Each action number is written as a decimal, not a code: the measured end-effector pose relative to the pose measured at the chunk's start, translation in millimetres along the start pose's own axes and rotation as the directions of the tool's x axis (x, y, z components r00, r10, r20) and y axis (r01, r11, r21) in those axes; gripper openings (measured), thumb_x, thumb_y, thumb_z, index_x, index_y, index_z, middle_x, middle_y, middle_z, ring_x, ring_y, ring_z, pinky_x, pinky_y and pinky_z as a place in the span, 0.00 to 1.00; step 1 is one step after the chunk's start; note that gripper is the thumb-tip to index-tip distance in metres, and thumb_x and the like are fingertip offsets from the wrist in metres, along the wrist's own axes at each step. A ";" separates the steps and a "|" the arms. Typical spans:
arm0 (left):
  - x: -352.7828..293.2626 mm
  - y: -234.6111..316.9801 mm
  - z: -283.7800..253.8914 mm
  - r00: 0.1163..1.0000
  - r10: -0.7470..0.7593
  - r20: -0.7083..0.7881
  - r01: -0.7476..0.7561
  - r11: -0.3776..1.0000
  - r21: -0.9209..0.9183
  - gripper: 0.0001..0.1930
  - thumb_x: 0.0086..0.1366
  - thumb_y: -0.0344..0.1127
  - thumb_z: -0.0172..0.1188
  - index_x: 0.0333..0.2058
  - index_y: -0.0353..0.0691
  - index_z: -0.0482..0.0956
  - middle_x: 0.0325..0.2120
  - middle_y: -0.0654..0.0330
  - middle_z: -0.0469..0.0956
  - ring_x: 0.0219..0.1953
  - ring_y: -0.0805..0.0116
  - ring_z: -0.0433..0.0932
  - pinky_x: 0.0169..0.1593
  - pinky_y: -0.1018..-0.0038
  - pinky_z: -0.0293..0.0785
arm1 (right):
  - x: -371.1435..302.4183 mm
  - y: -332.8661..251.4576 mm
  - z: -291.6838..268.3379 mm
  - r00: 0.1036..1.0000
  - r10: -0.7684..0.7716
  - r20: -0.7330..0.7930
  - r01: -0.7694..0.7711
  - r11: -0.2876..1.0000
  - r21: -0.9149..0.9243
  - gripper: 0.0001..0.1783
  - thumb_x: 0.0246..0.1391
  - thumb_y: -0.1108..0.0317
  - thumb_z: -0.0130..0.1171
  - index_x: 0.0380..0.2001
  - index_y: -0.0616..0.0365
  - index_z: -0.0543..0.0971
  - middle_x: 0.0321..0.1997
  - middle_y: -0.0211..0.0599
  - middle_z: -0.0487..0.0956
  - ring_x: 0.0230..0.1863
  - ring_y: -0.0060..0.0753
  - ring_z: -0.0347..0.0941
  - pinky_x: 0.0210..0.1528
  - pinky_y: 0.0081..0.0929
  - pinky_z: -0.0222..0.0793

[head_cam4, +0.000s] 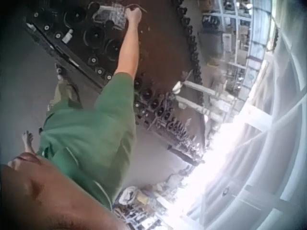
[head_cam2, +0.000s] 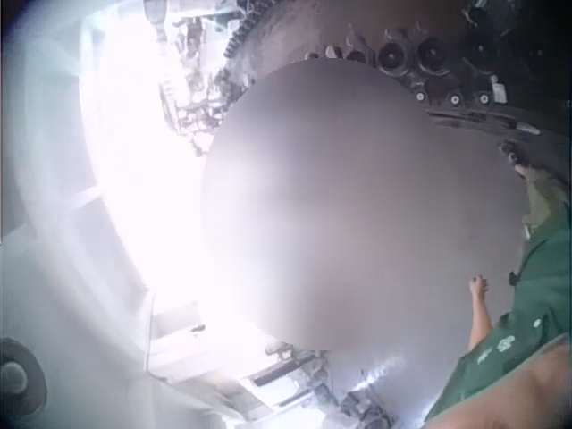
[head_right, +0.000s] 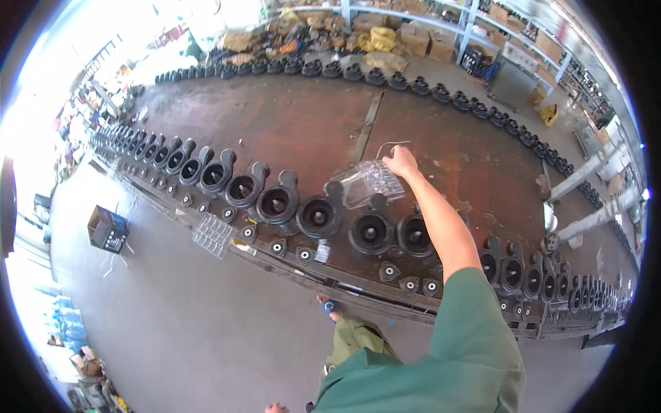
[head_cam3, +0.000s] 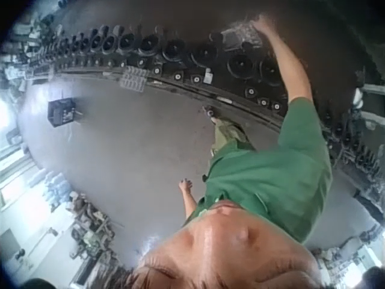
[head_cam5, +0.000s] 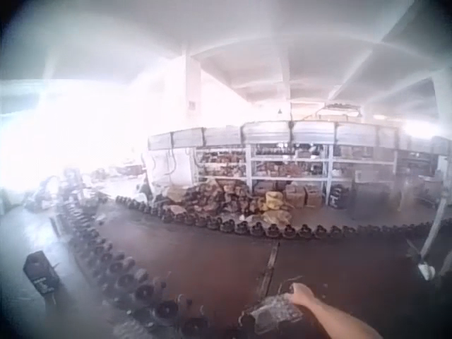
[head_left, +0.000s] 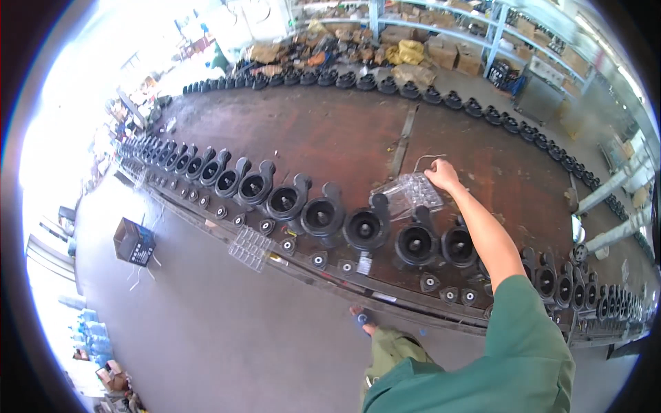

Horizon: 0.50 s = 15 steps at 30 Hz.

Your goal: The person assembles mechanical components on a long workbench by placing metal washers and nuts onto bolts inside larger circular metal housings and then placing the finished units into a plastic tray.

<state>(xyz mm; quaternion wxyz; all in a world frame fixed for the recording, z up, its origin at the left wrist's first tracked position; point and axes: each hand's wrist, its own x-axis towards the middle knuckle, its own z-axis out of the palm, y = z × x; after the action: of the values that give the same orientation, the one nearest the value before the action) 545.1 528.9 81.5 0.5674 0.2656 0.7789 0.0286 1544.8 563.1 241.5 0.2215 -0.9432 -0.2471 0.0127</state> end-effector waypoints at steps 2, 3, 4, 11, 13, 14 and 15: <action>2.0 9.0 -36.8 0.971 -0.240 0.008 0.237 0.965 0.112 0.14 0.70 0.41 0.54 0.47 0.37 0.71 0.29 0.51 0.80 0.25 0.55 0.80 0.25 0.60 0.78 | 32.3 2.4 37.5 0.859 -0.050 0.509 0.101 0.992 -0.073 0.35 0.47 0.45 0.71 0.47 0.65 0.82 0.51 0.56 0.83 0.57 0.52 0.79 0.60 0.41 0.72; -8.0 14.8 -49.7 0.944 -0.331 -0.004 0.330 0.940 0.091 0.16 0.70 0.41 0.54 0.50 0.38 0.71 0.30 0.51 0.80 0.26 0.53 0.81 0.26 0.58 0.79 | 41.3 -3.7 55.6 0.834 -0.035 0.550 0.157 0.972 -0.176 0.41 0.46 0.42 0.72 0.55 0.65 0.78 0.59 0.57 0.79 0.62 0.55 0.74 0.63 0.45 0.70; -24.8 13.3 -63.3 0.955 -0.290 -0.065 0.290 0.957 -0.013 0.16 0.70 0.41 0.54 0.50 0.38 0.71 0.30 0.51 0.80 0.26 0.54 0.81 0.26 0.58 0.79 | 37.5 -30.4 77.2 0.894 -0.066 0.444 0.215 0.931 -0.294 0.46 0.44 0.42 0.73 0.59 0.63 0.75 0.64 0.55 0.74 0.67 0.55 0.69 0.65 0.48 0.68; -43.7 34.9 -62.0 0.961 -0.264 -0.082 0.245 0.951 -0.189 0.25 0.68 0.49 0.61 0.55 0.38 0.68 0.39 0.49 0.81 0.34 0.55 0.83 0.36 0.56 0.80 | 38.7 -130.1 134.7 0.381 -0.643 0.665 0.925 0.256 -0.282 0.48 0.32 0.58 0.80 0.61 0.50 0.71 0.57 0.36 0.77 0.64 0.43 0.70 0.62 0.44 0.65; -33.8 56.1 -68.8 0.971 -0.239 0.022 0.240 0.955 -0.172 0.34 0.67 0.53 0.63 0.63 0.39 0.63 0.42 0.49 0.81 0.38 0.55 0.83 0.39 0.57 0.81 | 48.6 -144.0 139.3 0.396 -0.445 0.803 0.892 0.393 -0.223 0.26 0.42 0.68 0.68 0.50 0.46 0.80 0.51 0.34 0.81 0.58 0.42 0.75 0.60 0.44 0.69; -13.5 74.3 -66.2 0.971 -0.206 0.124 0.224 0.963 -0.152 0.40 0.67 0.55 0.64 0.68 0.41 0.59 0.42 0.49 0.81 0.39 0.56 0.83 0.39 0.59 0.80 | 62.7 -129.7 136.6 0.440 -0.485 0.756 0.880 0.401 -0.256 0.13 0.46 0.65 0.65 0.39 0.46 0.85 0.44 0.33 0.84 0.52 0.42 0.78 0.57 0.44 0.72; 13.4 97.0 -67.6 0.974 -0.225 0.039 0.227 0.970 -0.090 0.28 0.69 0.46 0.60 0.60 0.35 0.66 0.39 0.47 0.82 0.35 0.53 0.84 0.34 0.60 0.81 | 74.2 -116.9 135.7 0.586 -0.528 0.614 0.790 0.541 -0.288 0.07 0.50 0.63 0.61 0.31 0.49 0.85 0.38 0.37 0.85 0.48 0.45 0.80 0.53 0.45 0.74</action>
<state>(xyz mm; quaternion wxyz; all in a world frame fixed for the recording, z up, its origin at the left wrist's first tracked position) 518.5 635.4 127.4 0.5899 0.1487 0.7937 -0.0036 1538.0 745.1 175.1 -0.1283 -0.7603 -0.6320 0.0770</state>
